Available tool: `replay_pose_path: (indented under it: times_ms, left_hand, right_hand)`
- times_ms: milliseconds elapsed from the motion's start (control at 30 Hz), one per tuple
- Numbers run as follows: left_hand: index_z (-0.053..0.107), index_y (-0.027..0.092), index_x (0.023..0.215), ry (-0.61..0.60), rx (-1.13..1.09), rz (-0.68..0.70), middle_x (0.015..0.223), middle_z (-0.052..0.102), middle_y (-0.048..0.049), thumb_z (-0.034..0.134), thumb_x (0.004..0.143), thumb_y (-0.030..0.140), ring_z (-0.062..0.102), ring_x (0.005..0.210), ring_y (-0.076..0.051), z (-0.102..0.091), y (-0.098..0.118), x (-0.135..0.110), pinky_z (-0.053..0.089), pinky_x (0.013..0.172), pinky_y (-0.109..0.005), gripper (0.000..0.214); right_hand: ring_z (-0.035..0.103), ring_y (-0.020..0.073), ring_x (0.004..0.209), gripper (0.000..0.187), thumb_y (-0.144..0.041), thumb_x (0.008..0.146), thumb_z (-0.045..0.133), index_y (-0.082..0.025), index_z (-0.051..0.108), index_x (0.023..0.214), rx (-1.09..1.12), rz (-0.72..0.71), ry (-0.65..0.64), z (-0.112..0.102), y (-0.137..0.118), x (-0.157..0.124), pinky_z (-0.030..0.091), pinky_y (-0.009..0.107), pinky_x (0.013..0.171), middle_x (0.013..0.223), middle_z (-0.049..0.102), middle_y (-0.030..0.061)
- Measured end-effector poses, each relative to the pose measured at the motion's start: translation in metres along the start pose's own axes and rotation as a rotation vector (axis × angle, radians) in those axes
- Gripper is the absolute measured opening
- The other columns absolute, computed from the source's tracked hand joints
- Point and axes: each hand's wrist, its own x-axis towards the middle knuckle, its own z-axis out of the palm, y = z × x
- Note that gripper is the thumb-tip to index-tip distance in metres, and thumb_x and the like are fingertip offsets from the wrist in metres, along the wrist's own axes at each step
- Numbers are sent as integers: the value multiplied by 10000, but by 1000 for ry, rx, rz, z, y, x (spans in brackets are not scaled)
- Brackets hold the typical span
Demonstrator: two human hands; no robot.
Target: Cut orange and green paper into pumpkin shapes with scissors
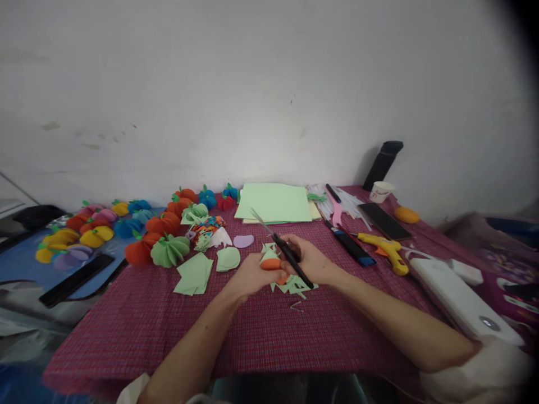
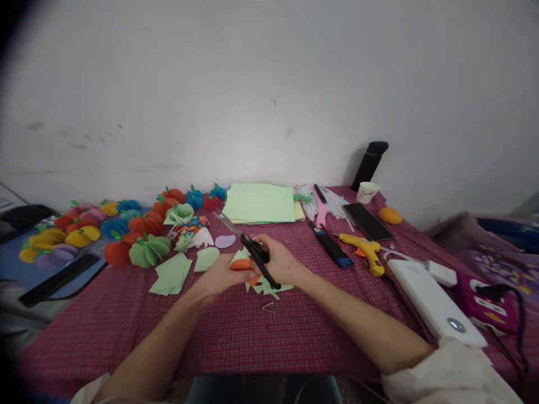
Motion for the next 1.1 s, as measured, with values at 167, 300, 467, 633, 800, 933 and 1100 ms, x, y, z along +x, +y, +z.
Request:
replay_pose_path:
  times_ms: [167, 300, 467, 633, 800, 933, 1100]
  left_hand:
    - [627, 131, 884, 113, -323, 122, 821, 646, -53, 682, 616, 236, 566, 728, -144, 6, 6, 2, 430, 707, -265, 293]
    - [641, 124, 867, 246, -414, 170, 834, 660, -57, 670, 647, 243, 571, 741, -134, 12, 3, 3, 431, 728, -258, 251]
    - [657, 123, 830, 317, -433, 170, 816, 669, -50, 683, 635, 250, 571, 709, -124, 19, -2, 6, 435, 695, -250, 235]
    - [670, 125, 813, 379, -439, 151, 800, 675, -42, 692, 621, 261, 572, 682, -117, 21, -5, 6, 438, 677, -244, 236]
    - [682, 124, 810, 387, -419, 151, 792, 683, -49, 686, 626, 269, 578, 686, -125, 21, -6, 6, 442, 682, -248, 234]
    - [686, 118, 793, 372, -426, 146, 778, 685, -61, 686, 625, 277, 584, 678, -137, 18, -6, 7, 444, 678, -263, 231]
    - [685, 114, 802, 384, -467, 162, 776, 680, -67, 697, 608, 286, 593, 686, -148, 3, -5, 10, 444, 709, -292, 259]
  right_hand:
    - [426, 70, 530, 399, -162, 610, 649, -202, 417, 933, 205, -12, 218, 1, -2, 2, 348, 191, 480, 650, 462, -65]
    - [437, 75, 524, 422, -197, 610, 671, -220, 414, 944, 265, -23, 318, 8, -1, 0, 347, 193, 469, 655, 478, -65]
    - [458, 84, 549, 411, -206, 604, 689, -229, 431, 923, 282, -62, 354, 15, 5, 0, 364, 199, 492, 657, 486, -66]
    - [450, 76, 530, 449, -197, 597, 696, -221, 418, 949, 307, -44, 362, 17, 8, 0, 355, 192, 479, 651, 491, -68]
    - [484, 90, 574, 476, -211, 583, 707, -222, 407, 952, 315, -37, 390, 20, 11, 0, 386, 203, 516, 661, 494, -66]
    - [485, 91, 595, 467, -236, 611, 699, -222, 409, 977, 296, -34, 364, 21, 13, 1, 393, 208, 533, 695, 493, -51]
    - [461, 97, 629, 451, -322, 646, 680, -220, 430, 1008, 202, 54, 246, -2, -3, -4, 374, 206, 531, 737, 466, -35]
